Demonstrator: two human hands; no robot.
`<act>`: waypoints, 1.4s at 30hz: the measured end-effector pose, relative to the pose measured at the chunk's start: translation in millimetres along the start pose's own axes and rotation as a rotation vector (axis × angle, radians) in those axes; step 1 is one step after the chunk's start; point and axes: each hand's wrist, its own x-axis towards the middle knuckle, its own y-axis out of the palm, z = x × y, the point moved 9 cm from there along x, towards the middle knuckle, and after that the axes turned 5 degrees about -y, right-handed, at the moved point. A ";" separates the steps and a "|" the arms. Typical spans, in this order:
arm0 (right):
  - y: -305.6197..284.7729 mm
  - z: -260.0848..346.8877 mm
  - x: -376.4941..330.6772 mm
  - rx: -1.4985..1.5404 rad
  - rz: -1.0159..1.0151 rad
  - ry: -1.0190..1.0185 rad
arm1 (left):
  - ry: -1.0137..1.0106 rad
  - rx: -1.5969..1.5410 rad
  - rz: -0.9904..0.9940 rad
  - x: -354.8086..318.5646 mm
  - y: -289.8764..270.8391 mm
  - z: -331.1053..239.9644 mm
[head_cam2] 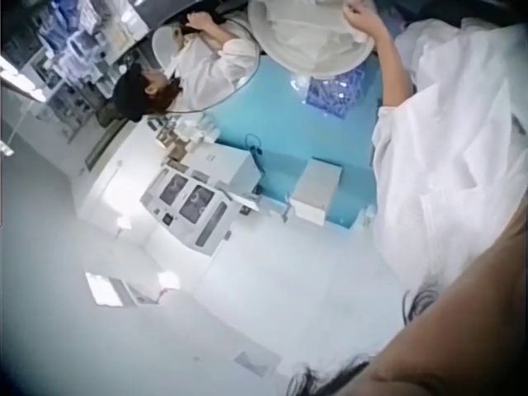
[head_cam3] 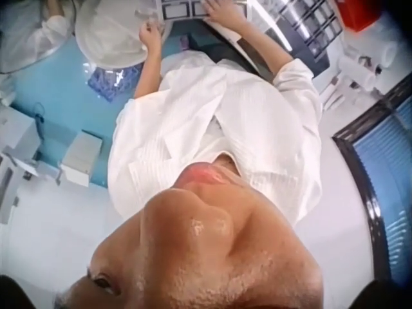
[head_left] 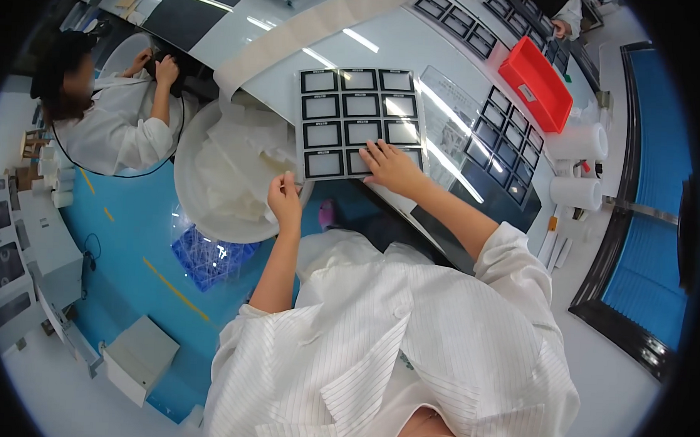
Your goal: Inspecting and organizing small electronic components within grid-based plastic trays on a production line.
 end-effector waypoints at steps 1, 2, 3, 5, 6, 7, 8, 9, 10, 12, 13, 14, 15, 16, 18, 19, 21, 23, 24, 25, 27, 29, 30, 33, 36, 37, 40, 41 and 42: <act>-2.4 1.8 0.2 0.005 0.001 -0.040 | -0.005 0.002 0.001 -2.3 -0.7 -1.8; -5.0 3.7 0.2 -0.003 -0.014 -0.049 | -0.067 -0.112 0.027 -4.5 0.0 1.4; -4.0 3.2 -0.8 -0.004 -0.013 -0.045 | -0.126 -0.228 0.056 -4.8 2.4 2.7; -3.3 2.7 -4.1 -0.002 -0.028 -0.051 | -0.185 -0.269 0.150 -5.1 11.9 -0.4; -3.4 3.2 -4.3 -0.034 -0.042 -0.051 | -0.245 -0.309 0.239 -6.9 19.7 2.1; -2.4 2.9 -5.4 -0.033 -0.040 -0.047 | -0.247 -0.307 0.243 -6.5 19.2 1.0; -1.4 1.1 -7.2 0.009 -0.040 -0.028 | -0.255 -0.312 0.260 -6.5 20.1 0.2; -7.7 0.2 -3.2 0.049 -0.042 -0.017 | -0.261 -0.321 0.270 -5.2 19.9 2.3; -13.3 1.5 -0.7 0.063 -0.035 0.013 | -0.261 -0.321 0.267 -3.0 17.3 6.3; -26.4 8.5 9.6 0.134 -0.076 0.050 | -0.393 -0.490 0.352 -2.4 25.5 20.4; -34.6 12.5 16.0 0.208 -0.115 0.091 | -0.394 -0.489 0.356 -3.1 26.1 19.2; -40.3 20.6 26.8 0.207 -0.114 0.095 | -0.445 -0.598 0.384 -5.4 30.0 19.4; -57.0 30.2 40.2 0.270 -0.209 0.094 | -0.497 -0.705 0.411 -9.7 33.1 19.2; -69.6 36.9 51.5 0.329 -0.307 0.091 | -0.493 -0.705 0.416 -10.6 33.4 17.9; -59.2 50.6 70.2 0.359 -0.280 0.085 | -0.417 -0.701 0.432 -9.4 33.5 8.5; -50.2 56.6 77.1 0.395 -0.248 0.079 | -0.410 -0.700 0.438 -10.2 34.4 4.7; -45.1 60.4 82.1 0.359 -0.261 0.092 | -0.394 -0.783 0.441 -11.9 35.0 -0.9; -54.8 66.0 83.1 0.265 -0.384 0.031 | -0.395 -0.799 0.446 -10.9 33.5 -1.1; -54.8 67.8 84.1 0.258 -0.385 0.025 | -0.404 -0.811 0.450 -11.0 33.7 -2.2; -52.6 72.2 85.8 0.190 -0.352 0.009 | -0.397 -0.817 0.450 -11.1 33.5 -4.2; -51.6 77.0 88.8 0.118 -0.320 -0.014 | -0.379 -0.825 0.471 -12.5 33.8 -7.5; -41.8 76.5 92.2 0.104 -0.172 -0.004 | -0.366 -0.834 0.480 -10.6 33.4 -6.6; -42.2 74.6 92.4 0.097 -0.175 -0.005 | -0.359 -0.835 0.497 -9.4 36.0 -9.9; -41.9 74.3 94.0 0.083 -0.150 -0.069 | -0.340 -0.782 0.482 -10.6 34.7 -15.1; -49.6 79.2 99.5 0.117 -0.159 -0.124 | -0.329 -0.747 0.457 -6.2 32.3 -3.1; -49.8 80.4 98.2 0.101 -0.173 -0.125 | -0.308 -0.750 0.464 -6.2 32.9 -6.8; -45.4 82.8 98.3 0.056 -0.163 -0.082 | -0.281 -0.734 0.470 -7.8 34.8 -12.5; -44.5 84.0 98.7 0.026 -0.164 -0.072 | -0.292 -0.719 0.459 -7.2 35.1 -11.9; -48.4 90.5 98.8 -0.038 -0.184 -0.100 | -0.307 -0.705 0.450 -9.5 34.0 -9.2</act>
